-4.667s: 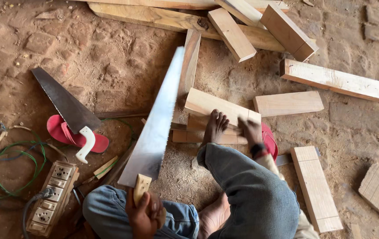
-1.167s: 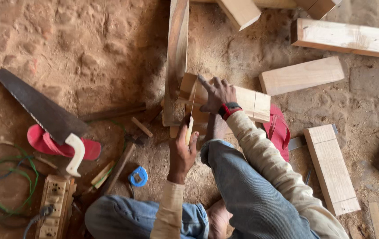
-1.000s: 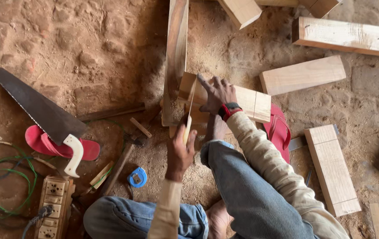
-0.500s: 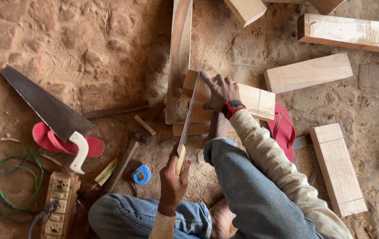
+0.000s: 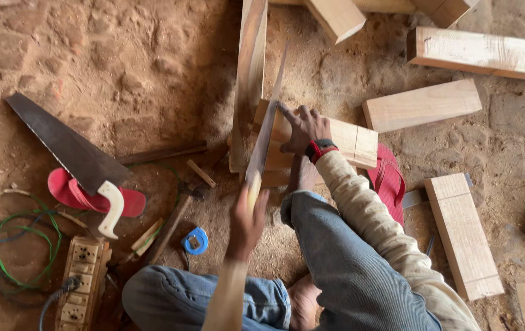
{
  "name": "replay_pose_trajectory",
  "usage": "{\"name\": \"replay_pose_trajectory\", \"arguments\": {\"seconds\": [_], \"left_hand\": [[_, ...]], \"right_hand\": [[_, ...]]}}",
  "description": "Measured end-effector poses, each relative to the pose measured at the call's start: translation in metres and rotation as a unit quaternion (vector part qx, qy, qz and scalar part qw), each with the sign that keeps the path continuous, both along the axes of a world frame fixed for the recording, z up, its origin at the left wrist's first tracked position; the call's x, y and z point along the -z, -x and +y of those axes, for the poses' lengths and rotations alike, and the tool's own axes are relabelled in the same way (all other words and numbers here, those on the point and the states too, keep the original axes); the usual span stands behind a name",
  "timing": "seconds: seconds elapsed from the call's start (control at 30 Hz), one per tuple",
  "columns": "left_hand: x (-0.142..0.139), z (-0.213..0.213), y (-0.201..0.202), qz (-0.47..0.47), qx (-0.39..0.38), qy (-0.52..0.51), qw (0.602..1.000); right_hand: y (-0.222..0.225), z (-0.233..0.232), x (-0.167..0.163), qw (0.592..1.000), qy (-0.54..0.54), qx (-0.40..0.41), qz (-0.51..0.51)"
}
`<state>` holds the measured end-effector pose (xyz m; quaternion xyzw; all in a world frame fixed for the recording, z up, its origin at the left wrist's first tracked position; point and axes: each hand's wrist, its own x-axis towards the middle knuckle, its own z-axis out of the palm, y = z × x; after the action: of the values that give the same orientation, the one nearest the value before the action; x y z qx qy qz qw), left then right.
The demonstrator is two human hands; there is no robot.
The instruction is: The person sits on the floor and uses a hand saw to cut a small wooden block placed on a larger support piece. They repeatedly saw through the wood, creating sawdust, and occasionally adjust the position of the block.
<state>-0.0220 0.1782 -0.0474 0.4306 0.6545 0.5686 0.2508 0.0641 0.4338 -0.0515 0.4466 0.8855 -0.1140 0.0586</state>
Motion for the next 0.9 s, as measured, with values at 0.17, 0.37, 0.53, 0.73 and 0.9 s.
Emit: {"name": "replay_pose_trajectory", "arguments": {"seconds": [0.17,0.37,0.53,0.73,0.9], "left_hand": [[-0.018,-0.13,-0.024,-0.031,-0.018,0.145,0.989],[-0.015,-0.05,-0.011,-0.006,-0.004,0.098,0.995],[-0.008,0.096,0.014,0.069,0.01,0.126,0.99],[-0.03,0.015,-0.005,0.054,-0.005,-0.018,0.998],[-0.039,-0.13,-0.033,0.036,-0.028,0.126,0.991]], "right_hand": [[0.003,0.003,0.023,0.999,0.0,0.002,-0.048],[0.01,-0.004,0.053,0.996,-0.074,0.004,-0.057],[0.009,-0.004,0.054,0.997,-0.059,0.013,-0.039],[0.008,-0.005,0.056,0.999,-0.043,0.024,-0.023],[0.009,-0.005,0.066,0.998,-0.046,0.021,-0.038]]}}
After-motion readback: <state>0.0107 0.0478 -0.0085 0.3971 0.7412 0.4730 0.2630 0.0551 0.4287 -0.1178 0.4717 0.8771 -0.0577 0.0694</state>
